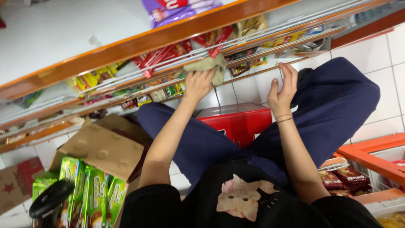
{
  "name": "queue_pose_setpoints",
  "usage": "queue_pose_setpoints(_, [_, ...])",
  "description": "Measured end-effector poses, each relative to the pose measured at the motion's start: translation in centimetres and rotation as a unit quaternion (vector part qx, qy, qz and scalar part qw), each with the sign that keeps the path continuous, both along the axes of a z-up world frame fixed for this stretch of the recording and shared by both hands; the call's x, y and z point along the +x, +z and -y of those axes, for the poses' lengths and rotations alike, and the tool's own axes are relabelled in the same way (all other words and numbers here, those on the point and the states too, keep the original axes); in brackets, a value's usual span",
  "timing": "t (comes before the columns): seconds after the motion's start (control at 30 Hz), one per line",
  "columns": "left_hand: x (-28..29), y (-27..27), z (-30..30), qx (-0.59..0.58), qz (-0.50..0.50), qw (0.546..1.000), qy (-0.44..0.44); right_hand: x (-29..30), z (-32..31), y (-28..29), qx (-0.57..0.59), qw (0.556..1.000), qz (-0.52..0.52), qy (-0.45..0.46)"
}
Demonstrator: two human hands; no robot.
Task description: The person wipes store shelves with a cloth after applying a cleaner from a spray bottle, then takes snack packages from a box, wipes each package with a cloth, and arranges them on the shelves.
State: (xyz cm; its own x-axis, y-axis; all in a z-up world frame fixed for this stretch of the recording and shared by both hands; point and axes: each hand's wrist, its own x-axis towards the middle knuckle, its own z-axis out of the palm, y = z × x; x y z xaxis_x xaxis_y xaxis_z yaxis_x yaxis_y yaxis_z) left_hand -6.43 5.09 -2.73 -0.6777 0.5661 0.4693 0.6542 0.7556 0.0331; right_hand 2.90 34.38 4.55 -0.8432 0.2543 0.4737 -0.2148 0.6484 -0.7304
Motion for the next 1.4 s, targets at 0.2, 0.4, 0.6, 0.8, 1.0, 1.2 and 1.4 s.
queue_pose_setpoints(0.2, [-0.1, -0.5, -1.7, -0.001, -0.042, 0.999, 0.031, -2.6, 3.6, 2.0, -0.076, 0.997, 0.008, 0.023])
queue_pose_setpoints(0.4, [0.9, 1.3, -0.5, -0.004, -0.014, 0.999, 0.047, -6.1, 10.6, 3.7, -0.205, 0.974, 0.012, 0.098])
queue_pose_setpoints(0.6, [0.3, 1.2, -0.9, -0.036, -0.002, 0.999, 0.005, -6.1, 9.0, 2.6, -0.216, 0.970, 0.032, 0.110])
queue_pose_setpoints(0.8, [-4.4, -0.8, -6.5, -0.080, 0.008, 0.994, -0.074, -3.7, 3.5, -1.0, -0.225, 0.972, 0.057, 0.040])
queue_pose_setpoints(1.0, [-6.9, -2.3, -16.8, -0.026, -0.020, 0.990, -0.140, -3.7, -2.5, -2.4, -0.241, 0.969, 0.048, 0.002])
queue_pose_setpoints(1.2, [-9.0, -3.7, -27.9, -0.080, -0.013, 0.983, -0.167, -3.5, -7.8, -3.3, -0.283, 0.958, 0.035, -0.040])
queue_pose_setpoints(1.4, [-10.6, -2.1, -37.5, -0.340, -0.351, 0.850, -0.198, -2.2, -12.4, -4.3, -0.296, 0.951, 0.039, -0.076])
